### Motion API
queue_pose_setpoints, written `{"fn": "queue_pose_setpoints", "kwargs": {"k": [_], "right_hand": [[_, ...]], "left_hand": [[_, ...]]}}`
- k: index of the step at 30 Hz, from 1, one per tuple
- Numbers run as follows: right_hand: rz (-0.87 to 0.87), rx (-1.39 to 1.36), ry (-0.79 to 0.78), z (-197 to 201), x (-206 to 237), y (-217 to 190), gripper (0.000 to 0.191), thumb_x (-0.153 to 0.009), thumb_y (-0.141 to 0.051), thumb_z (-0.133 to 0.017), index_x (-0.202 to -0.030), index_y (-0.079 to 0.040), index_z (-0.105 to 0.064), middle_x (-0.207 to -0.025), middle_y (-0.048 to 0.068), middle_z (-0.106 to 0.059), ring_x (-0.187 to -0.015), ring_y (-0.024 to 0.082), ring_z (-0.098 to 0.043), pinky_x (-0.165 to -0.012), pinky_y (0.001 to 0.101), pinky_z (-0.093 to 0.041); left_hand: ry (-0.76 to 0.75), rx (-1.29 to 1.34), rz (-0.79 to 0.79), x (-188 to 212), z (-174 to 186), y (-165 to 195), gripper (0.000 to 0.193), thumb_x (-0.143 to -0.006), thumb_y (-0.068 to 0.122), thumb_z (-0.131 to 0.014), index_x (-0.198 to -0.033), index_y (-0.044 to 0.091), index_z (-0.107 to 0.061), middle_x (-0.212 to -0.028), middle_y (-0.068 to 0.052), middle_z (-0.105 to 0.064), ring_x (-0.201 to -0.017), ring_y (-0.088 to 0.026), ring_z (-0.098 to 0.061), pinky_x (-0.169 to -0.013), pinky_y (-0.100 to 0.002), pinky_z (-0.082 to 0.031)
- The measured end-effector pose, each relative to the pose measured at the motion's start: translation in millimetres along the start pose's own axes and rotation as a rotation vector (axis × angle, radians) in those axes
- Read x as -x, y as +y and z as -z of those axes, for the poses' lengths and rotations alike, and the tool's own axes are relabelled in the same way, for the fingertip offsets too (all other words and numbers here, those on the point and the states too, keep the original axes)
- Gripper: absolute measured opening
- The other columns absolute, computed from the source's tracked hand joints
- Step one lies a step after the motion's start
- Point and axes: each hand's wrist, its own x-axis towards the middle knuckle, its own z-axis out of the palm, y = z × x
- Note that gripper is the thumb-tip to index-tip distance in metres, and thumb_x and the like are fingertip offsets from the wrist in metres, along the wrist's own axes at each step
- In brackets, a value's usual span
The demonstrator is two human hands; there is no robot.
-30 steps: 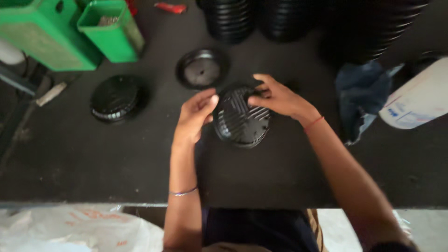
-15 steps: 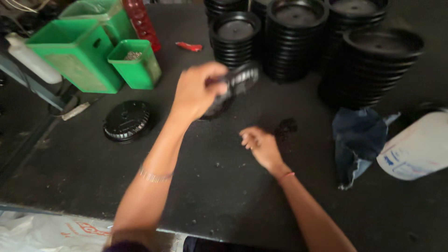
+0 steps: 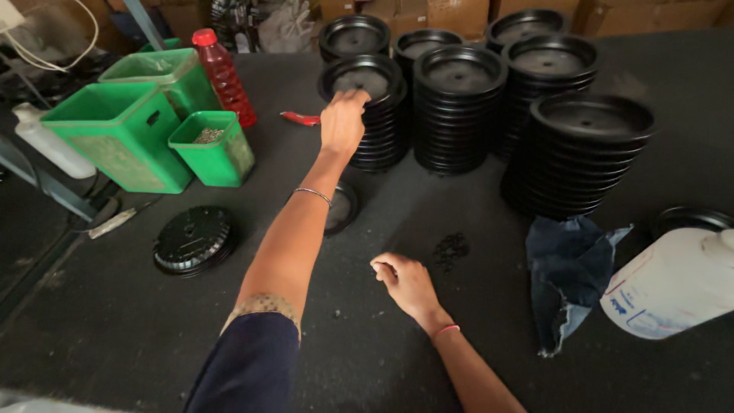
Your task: The person wipes black round plastic lids and covers one at a time with a blue cloth, turning each over to clean both sides, and places the wiped covers onto stacks of similar plastic parts on the workbench.
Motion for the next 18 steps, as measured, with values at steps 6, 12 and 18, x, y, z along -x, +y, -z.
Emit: {"fn": "queue_pose_setpoints", "kwargs": {"k": [6, 12, 18], "right_hand": [[-0.026, 0.012, 0.005, 1.8, -4.3, 0.5, 0.013, -0.094, -0.016, -0.065, -0.102, -0.010, -0.074, -0.085, 0.008, -0.078, -0.075, 0.021, -0.078, -0.069, 0.0336, -0.059], [-0.068, 0.037, -0.030, 1.3, -5.6, -0.3, 0.013, -0.095, -0.018, -0.064, -0.102, -0.012, -0.074, -0.085, 0.005, -0.078, -0.072, 0.018, -0.077, -0.068, 0.0315, -0.060], [-0.046, 0.052, 0.012, 0.0, -5.1, -1.4, 0.014, -0.095, -0.018, -0.065, -0.101, -0.011, -0.075, -0.083, 0.006, -0.078, -0.071, 0.020, -0.077, -0.067, 0.0331, -0.059]], "left_hand": [[-0.020, -0.001, -0.060, -7.6, -7.7, 2.6, 0.026, -0.078, -0.009, -0.069, -0.097, 0.009, -0.071, -0.095, -0.005, -0.071, -0.093, -0.029, -0.066, -0.076, -0.043, -0.056], [-0.064, -0.030, -0.078, -9.7, -6.6, 7.2, 0.029, -0.078, -0.009, -0.067, -0.099, 0.011, -0.071, -0.100, -0.005, -0.071, -0.095, -0.030, -0.067, -0.078, -0.044, -0.057], [-0.150, -0.070, -0.046, -6.7, -5.1, 8.7, 0.033, -0.077, -0.009, -0.066, -0.102, 0.011, -0.070, -0.101, -0.005, -0.069, -0.098, -0.030, -0.067, -0.079, -0.044, -0.057]]}}
